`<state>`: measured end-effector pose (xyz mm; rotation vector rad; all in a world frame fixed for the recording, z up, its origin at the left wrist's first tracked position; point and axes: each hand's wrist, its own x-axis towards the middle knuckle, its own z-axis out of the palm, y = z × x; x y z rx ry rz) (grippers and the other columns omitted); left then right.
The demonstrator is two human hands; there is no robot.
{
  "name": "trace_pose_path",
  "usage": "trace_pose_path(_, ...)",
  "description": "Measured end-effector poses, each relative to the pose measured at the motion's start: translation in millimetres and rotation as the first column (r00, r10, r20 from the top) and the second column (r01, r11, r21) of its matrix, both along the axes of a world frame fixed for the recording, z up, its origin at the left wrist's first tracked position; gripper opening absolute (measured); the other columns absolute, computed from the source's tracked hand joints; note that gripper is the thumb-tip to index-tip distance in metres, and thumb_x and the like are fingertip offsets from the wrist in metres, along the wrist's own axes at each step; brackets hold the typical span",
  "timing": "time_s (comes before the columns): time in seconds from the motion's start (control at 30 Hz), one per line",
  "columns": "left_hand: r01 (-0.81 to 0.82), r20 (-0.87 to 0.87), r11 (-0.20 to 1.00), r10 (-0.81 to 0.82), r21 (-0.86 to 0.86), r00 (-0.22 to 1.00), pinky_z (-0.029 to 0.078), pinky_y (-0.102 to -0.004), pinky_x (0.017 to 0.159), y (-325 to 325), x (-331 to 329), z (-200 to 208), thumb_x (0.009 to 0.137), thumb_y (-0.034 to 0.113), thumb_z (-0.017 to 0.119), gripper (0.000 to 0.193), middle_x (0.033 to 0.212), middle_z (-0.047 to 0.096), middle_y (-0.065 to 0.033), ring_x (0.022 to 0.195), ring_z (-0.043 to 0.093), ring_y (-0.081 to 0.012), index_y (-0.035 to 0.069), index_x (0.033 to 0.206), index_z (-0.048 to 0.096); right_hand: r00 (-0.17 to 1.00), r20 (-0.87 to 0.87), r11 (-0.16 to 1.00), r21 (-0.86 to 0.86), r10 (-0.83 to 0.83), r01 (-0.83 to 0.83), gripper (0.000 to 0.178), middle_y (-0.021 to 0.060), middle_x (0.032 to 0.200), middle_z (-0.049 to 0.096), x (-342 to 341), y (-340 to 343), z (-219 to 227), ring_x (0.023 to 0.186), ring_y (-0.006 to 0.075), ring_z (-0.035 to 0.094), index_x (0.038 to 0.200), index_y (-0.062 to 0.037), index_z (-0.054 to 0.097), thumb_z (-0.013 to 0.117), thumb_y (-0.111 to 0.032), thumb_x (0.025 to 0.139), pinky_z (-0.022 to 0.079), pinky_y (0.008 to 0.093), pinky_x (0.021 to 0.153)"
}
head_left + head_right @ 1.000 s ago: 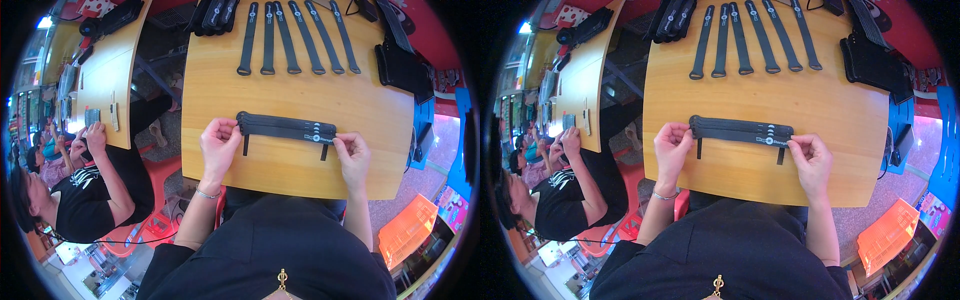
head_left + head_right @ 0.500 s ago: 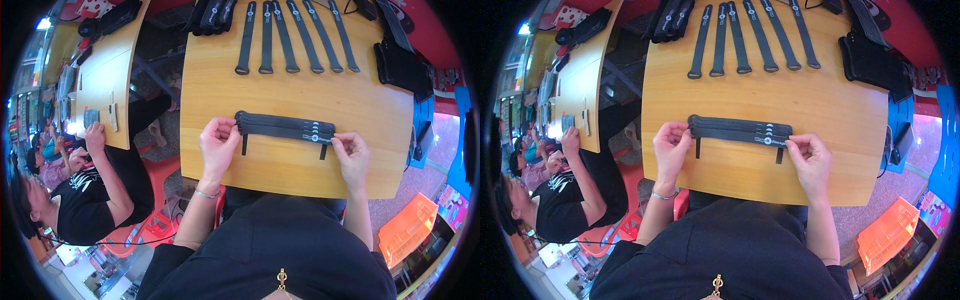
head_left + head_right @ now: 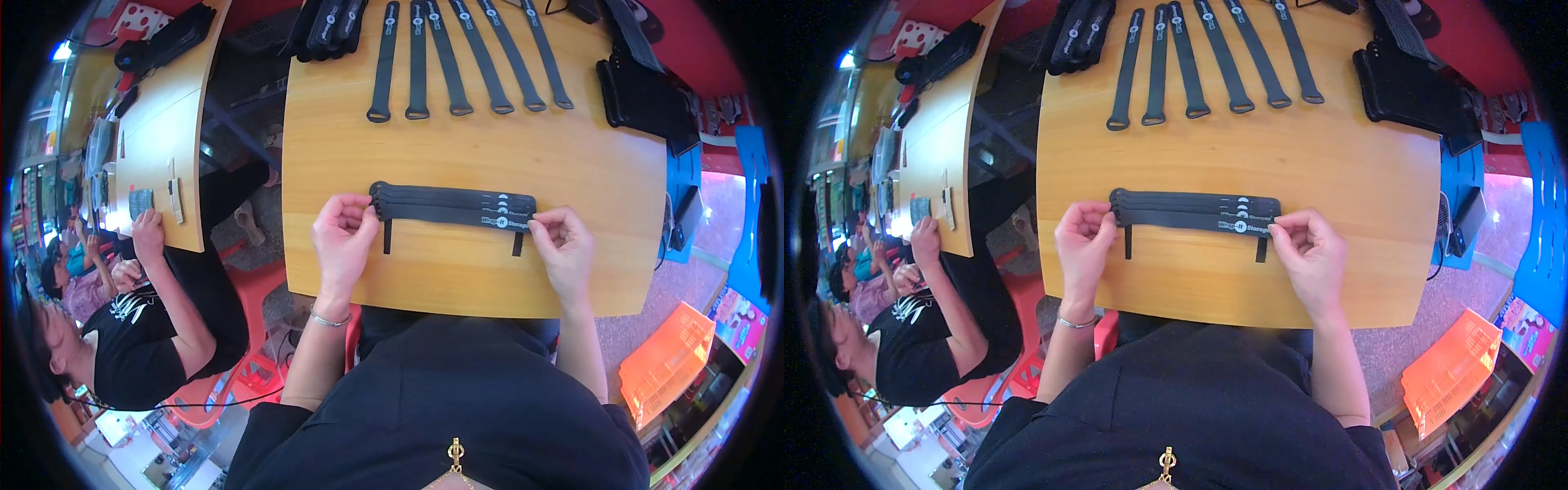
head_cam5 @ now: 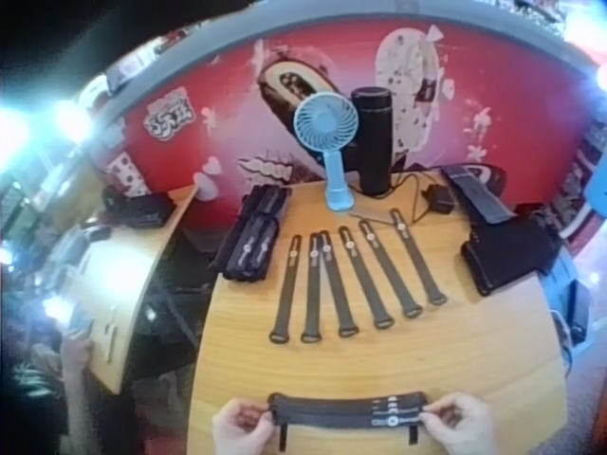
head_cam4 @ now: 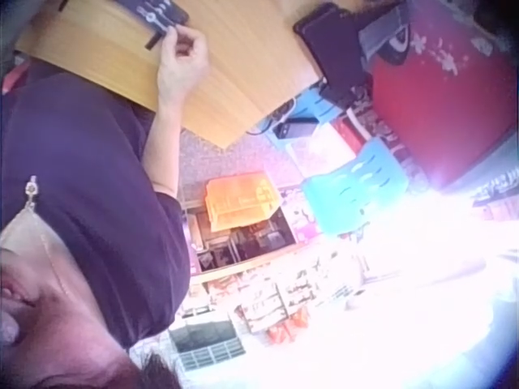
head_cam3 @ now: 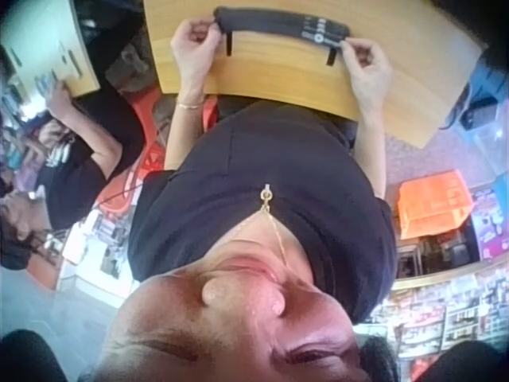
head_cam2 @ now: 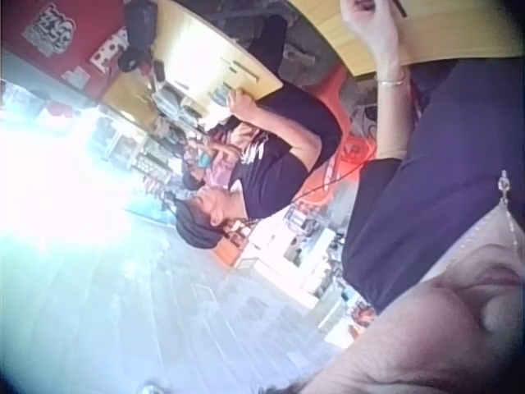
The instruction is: Assembling black textile straps by attaching components using a fixed tabletop jig.
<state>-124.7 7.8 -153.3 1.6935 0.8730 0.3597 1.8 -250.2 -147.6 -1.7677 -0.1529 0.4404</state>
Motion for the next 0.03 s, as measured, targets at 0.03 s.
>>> trace_pose_path(0.03, 0.011, -0.012, 1.0, -0.011, 0.001, 1.0, 0.044, -0.0159, 0.055, 0.3, -0.5, -0.4, 0.082, -0.002, 0.065, 0.012, 0.07, 0.06, 0.0007, 0.06, 0.054, -0.003, 0.001, 0.094, 0.062, 1.0, 0.016, 1.0, -0.006, 0.01, -0.01, 0.006, -0.0034, 0.074, 0.061, 0.2, -1.1, -0.2, 0.062, -0.0002, 0.051, 0.087, -0.0028, 0.063, 0.068, -0.001, 0.084, 0.039, 0.0141, 0.055)
